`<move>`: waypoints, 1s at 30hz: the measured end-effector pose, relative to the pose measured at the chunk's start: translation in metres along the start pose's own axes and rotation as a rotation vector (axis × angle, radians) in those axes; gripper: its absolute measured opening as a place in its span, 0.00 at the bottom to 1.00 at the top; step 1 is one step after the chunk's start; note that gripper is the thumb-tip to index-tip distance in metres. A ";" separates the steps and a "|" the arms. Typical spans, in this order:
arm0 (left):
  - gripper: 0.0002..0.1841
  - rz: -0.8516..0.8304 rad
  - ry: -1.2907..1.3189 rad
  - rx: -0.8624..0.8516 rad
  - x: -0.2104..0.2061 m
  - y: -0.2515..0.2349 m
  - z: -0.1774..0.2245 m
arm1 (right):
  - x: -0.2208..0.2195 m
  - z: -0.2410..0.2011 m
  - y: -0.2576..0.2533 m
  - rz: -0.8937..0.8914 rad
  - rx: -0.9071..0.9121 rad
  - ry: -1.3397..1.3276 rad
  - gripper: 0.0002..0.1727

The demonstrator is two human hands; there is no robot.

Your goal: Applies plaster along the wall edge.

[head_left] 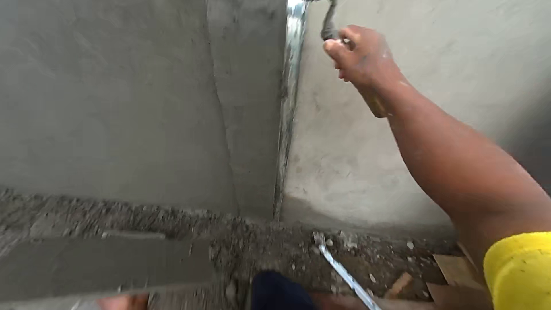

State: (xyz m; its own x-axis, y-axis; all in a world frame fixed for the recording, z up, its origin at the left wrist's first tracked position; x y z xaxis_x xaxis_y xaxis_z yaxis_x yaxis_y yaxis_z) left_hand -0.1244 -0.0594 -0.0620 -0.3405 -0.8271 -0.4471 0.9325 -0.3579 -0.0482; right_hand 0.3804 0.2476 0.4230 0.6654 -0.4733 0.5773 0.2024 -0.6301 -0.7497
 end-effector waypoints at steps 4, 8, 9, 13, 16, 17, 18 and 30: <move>0.25 0.157 0.041 0.070 0.005 0.006 0.019 | -0.101 0.029 0.127 -0.161 -0.038 -0.152 0.29; 0.21 0.330 0.104 -0.140 0.039 -0.015 0.039 | -0.211 0.010 0.237 -0.330 -0.106 -0.381 0.27; 0.20 0.292 0.080 -0.281 0.057 -0.020 0.043 | -0.238 -0.004 0.256 -0.373 -0.120 -0.457 0.26; 0.20 0.552 -0.067 -0.388 0.078 0.007 0.112 | -0.332 -0.082 0.310 -0.541 -0.224 -0.761 0.25; 0.24 0.662 -0.127 -0.532 0.136 0.012 0.124 | -0.389 -0.158 0.343 -0.628 -0.307 -1.005 0.24; 0.24 0.693 -0.133 -0.556 0.157 0.014 0.126 | -0.406 -0.184 0.354 -0.635 -0.312 -1.090 0.23; 0.23 0.714 -0.140 -0.591 0.178 0.018 0.127 | -0.422 -0.210 0.365 -0.640 -0.318 -1.171 0.23; 0.23 0.922 -0.287 -0.463 0.255 0.093 0.146 | -0.677 -0.362 0.477 -1.214 -0.226 -0.601 0.36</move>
State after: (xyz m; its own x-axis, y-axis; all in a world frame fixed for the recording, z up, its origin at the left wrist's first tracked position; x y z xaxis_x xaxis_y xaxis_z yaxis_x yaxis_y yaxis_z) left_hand -0.1418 -0.3670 -0.0496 0.5594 -0.7870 -0.2604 0.7788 0.6065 -0.1599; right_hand -0.2331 0.0442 -0.2085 0.3738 0.7425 0.5558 0.7938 -0.5661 0.2224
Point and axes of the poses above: each hand's wrist, its own y-axis away from the middle knuckle, its own x-axis out of the back of the hand, z = x × y, the point moved 4 cm from there along -y, towards the middle knuckle, and after that the axes turned 3 degrees about z, right-handed, at the moved point
